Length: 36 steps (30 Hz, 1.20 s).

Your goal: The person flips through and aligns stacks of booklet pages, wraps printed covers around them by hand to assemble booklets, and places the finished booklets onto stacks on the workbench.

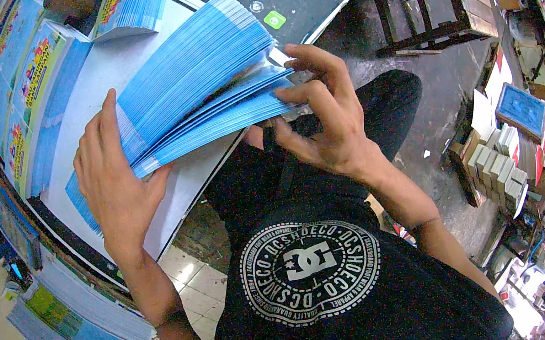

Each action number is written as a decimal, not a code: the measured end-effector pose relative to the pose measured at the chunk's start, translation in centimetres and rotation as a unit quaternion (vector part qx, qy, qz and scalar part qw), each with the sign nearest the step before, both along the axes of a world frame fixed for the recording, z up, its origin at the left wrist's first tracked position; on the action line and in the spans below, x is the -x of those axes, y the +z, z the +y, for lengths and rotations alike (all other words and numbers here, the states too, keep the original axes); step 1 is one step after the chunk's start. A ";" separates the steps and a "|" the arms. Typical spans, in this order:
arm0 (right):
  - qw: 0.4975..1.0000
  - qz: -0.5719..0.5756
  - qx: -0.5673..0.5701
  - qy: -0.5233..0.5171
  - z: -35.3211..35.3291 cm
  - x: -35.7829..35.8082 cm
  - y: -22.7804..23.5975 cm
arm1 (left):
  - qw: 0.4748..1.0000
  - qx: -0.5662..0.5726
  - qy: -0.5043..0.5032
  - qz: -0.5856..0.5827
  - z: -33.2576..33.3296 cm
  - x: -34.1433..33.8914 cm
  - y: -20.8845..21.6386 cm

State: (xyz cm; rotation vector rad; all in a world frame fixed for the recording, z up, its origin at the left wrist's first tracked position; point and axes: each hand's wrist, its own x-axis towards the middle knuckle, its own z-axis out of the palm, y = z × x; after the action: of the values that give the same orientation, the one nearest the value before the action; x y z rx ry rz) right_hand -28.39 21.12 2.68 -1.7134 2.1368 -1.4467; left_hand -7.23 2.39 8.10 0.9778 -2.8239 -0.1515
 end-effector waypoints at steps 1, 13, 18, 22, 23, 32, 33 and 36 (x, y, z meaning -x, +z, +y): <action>1.000 -0.004 0.008 0.008 -0.1 0.1 0.0 | 1.000 0.000 0.000 0.000 0.0 0.0 0.0; 1.000 0.010 -0.001 0.022 -0.3 0.4 -0.1 | 1.000 0.001 -0.002 0.005 -0.1 0.1 0.0; 1.000 0.022 0.006 0.011 -0.3 0.3 0.1 | 1.000 0.000 0.000 0.001 -0.1 0.0 0.0; 0.999 0.043 0.002 -0.002 0.0 0.2 0.2 | 1.000 -0.004 0.003 0.002 0.0 0.1 -0.1; 0.999 0.043 0.002 -0.002 0.0 0.2 0.2 | 1.000 0.000 0.002 0.004 0.0 0.0 -0.1; 0.999 0.051 -0.008 -0.010 0.3 0.0 0.2 | 1.000 0.001 0.005 0.000 -0.1 0.1 -0.1; 0.999 0.043 -0.006 -0.008 0.3 0.0 0.0 | 1.000 -0.001 0.008 -0.001 0.0 0.1 0.0; 0.999 0.038 -0.003 -0.008 0.2 0.0 0.2 | 1.000 -0.003 0.011 -0.003 0.0 0.0 -0.1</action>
State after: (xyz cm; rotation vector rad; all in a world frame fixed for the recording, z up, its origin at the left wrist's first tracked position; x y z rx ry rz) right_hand -28.40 21.33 2.85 -1.7804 2.1949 -1.4001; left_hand -7.27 2.42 8.03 1.0130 -2.8180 -0.1555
